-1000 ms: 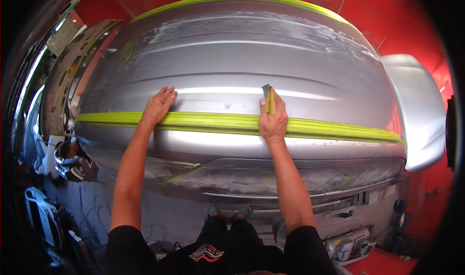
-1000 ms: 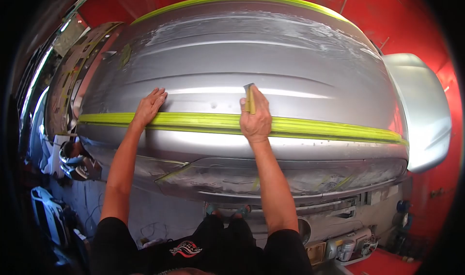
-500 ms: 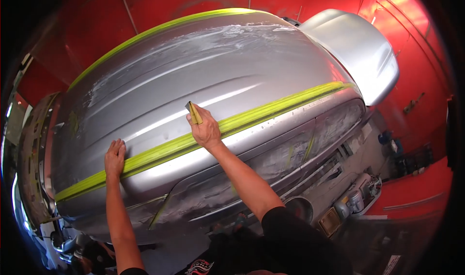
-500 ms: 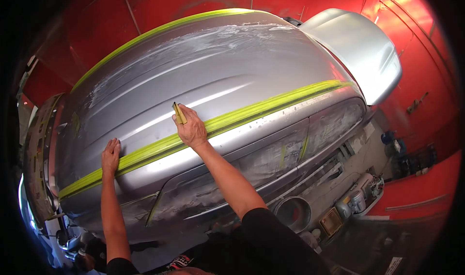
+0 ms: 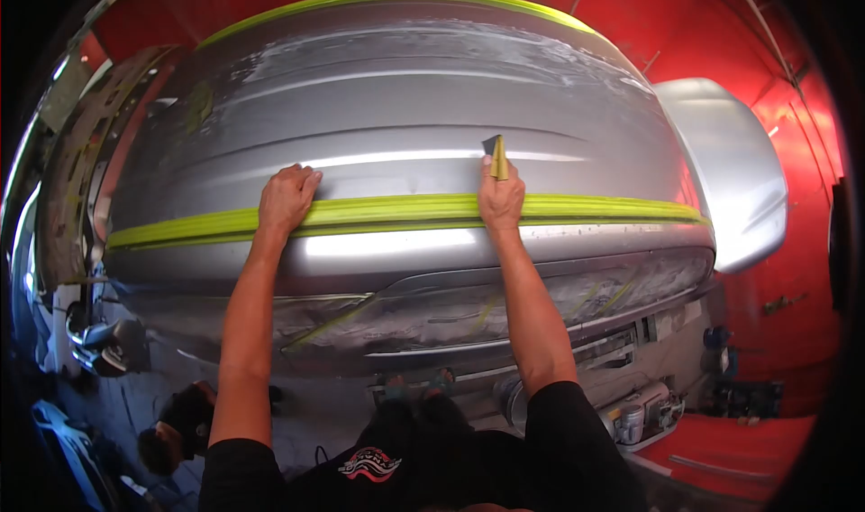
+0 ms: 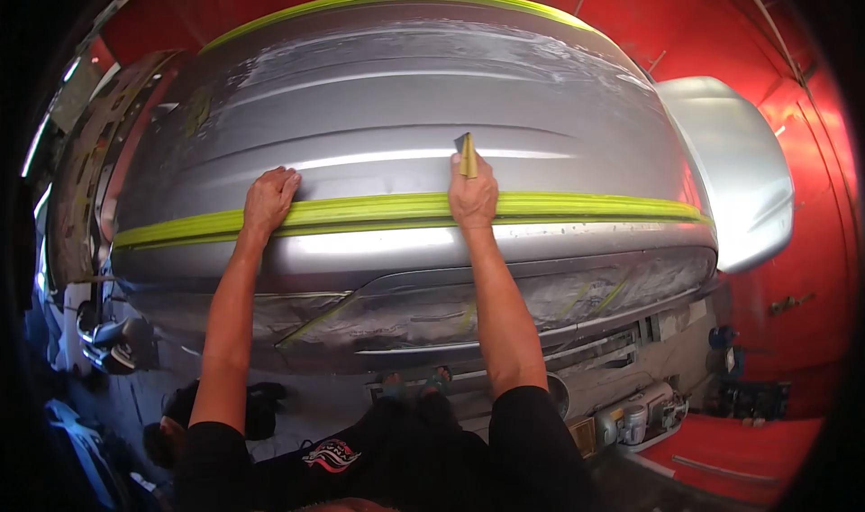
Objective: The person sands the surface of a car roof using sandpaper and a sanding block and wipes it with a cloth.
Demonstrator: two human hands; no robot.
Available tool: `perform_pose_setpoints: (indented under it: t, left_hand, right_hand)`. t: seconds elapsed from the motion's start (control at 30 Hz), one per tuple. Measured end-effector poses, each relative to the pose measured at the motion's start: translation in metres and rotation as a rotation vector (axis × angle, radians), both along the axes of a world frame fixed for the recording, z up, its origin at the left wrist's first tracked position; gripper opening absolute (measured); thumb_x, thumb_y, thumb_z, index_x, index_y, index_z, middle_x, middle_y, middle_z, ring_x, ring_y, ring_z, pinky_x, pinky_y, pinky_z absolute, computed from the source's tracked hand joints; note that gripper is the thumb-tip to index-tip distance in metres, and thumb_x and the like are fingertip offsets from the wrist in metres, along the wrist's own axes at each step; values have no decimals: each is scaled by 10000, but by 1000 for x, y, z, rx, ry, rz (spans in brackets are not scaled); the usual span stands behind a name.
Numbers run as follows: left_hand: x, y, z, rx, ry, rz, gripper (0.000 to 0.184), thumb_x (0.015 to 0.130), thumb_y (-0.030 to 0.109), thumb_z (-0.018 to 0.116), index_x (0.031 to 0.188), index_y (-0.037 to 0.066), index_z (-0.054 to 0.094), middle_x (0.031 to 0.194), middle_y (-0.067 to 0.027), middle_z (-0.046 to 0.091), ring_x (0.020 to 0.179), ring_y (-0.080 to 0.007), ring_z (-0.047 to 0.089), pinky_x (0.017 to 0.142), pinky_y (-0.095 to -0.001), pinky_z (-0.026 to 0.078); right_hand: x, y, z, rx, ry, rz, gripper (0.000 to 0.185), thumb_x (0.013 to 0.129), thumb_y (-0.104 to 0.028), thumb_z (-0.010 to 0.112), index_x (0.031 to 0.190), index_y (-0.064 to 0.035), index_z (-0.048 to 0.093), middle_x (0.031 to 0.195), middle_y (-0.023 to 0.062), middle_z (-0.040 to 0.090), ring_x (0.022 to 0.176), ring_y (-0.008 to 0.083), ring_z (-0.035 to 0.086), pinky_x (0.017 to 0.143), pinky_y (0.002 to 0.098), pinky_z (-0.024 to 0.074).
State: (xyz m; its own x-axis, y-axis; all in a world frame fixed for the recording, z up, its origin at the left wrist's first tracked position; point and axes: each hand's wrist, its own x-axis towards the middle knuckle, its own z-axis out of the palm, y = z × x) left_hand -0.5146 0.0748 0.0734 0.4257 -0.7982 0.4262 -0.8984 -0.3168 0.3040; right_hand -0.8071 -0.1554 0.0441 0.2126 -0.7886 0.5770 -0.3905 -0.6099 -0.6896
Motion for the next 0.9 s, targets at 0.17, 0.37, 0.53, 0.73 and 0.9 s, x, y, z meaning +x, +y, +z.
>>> perform_pose_setpoints:
  t: [0.17, 0.37, 0.53, 0.73, 0.9]
  left_hand:
    - [4, 3, -5, -83, 42, -24, 396, 970, 365, 553, 831, 39, 731, 821, -144, 705, 855, -354, 656, 810, -471, 518]
    - [8, 10, -3, -43, 66, 25, 345, 959, 340, 587, 881, 35, 729, 848, -149, 715, 869, -352, 663, 815, -458, 524]
    - [1, 26, 16, -435, 71, -126, 190, 892, 222, 698, 853, 38, 728, 852, -116, 731, 833, -296, 680, 795, -415, 508]
    - [-105, 99, 185, -562, 123, -542, 407, 786, 397, 810, 876, 14, 702, 845, -99, 729, 887, -278, 716, 907, -425, 509]
    - [-121, 122, 216, -480, 292, -807, 480, 832, 486, 728, 887, 10, 697, 860, -95, 726, 857, -278, 723, 947, -475, 501]
  right_hand:
    - [0, 3, 1, 177, 58, -56, 433, 989, -377, 549, 1040, 39, 657, 930, 317, 651, 864, 518, 619, 754, 543, 478]
    - [2, -6, -10, 139, 90, -78, 538, 996, -455, 536, 976, 69, 662, 827, 295, 655, 769, 480, 632, 692, 518, 469]
    - [2, -10, -16, 33, 117, -97, 629, 993, -505, 531, 838, 95, 634, 624, 243, 559, 591, 361, 506, 599, 493, 409]
    - [8, -1, -1, 130, 192, -99, 594, 991, -483, 548, 867, 87, 659, 653, 252, 598, 597, 397, 544, 620, 477, 435]
    - [8, -16, -21, 94, 293, -172, 607, 989, -503, 545, 883, 82, 668, 622, 235, 588, 573, 359, 542, 604, 475, 432]
